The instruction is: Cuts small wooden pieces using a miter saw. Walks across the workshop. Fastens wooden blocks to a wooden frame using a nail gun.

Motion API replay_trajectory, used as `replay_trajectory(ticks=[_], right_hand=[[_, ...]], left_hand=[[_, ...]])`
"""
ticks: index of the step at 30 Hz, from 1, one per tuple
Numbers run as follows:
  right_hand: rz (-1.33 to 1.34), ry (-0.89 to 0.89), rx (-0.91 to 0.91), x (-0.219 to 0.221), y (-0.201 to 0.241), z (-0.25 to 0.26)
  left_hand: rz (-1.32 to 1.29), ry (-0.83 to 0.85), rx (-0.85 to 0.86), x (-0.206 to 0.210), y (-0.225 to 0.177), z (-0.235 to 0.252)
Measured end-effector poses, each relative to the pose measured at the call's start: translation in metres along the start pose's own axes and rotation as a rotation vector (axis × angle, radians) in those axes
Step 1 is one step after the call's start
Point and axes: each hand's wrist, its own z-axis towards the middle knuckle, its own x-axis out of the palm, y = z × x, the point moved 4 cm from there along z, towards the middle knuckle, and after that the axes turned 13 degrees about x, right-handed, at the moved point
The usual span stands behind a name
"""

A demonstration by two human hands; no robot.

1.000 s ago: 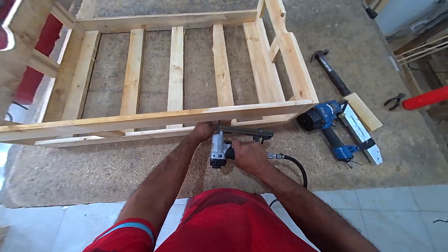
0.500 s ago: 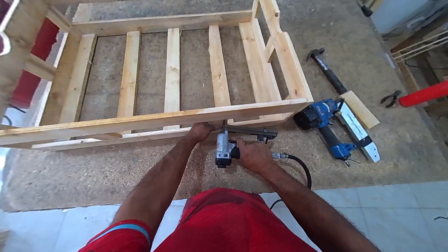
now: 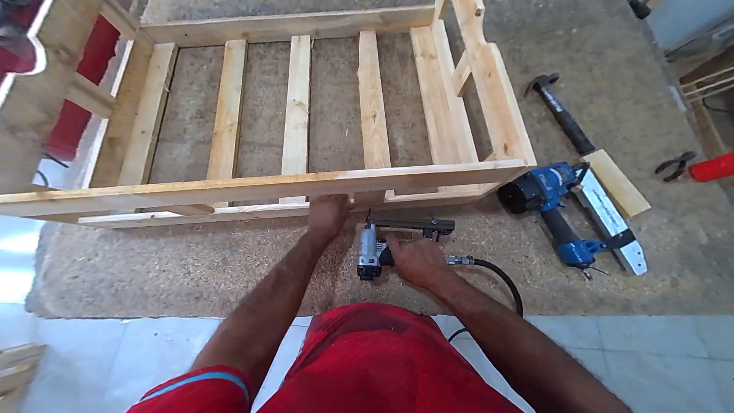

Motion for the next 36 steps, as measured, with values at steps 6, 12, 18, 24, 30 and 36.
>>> replay_trajectory(ticks=[6, 12, 18, 24, 30, 36], right_hand=[[0.000, 0.035, -0.058, 0.017, 0.019, 0.024], [0.011, -0.033, -0.070, 0.015, 0.018, 0.031], [-0.002, -0.015, -0.077, 0.013, 0.020, 0.033], [0.009, -0.028, -0.058, 0.017, 0.017, 0.032], [0.014, 0.005, -0.029, 0.015, 0.010, 0.031], [0.025, -0.023, -0.018, 0.016, 0.002, 0.029]], left_hand=[[-0.530, -0.076, -0.356, 0.019, -0.026, -0.072], [-1.134, -0.009, -0.449, 0.049, -0.040, -0.083], [-1.046, -0.024, -0.431, 0.047, -0.037, -0.080], [-0.966, -0.010, -0.421, 0.048, -0.037, -0.079], [-0.911, 0.012, -0.402, 0.045, -0.044, -0.074], [-0.904, 0.031, -0.400, 0.046, -0.052, -0.068]])
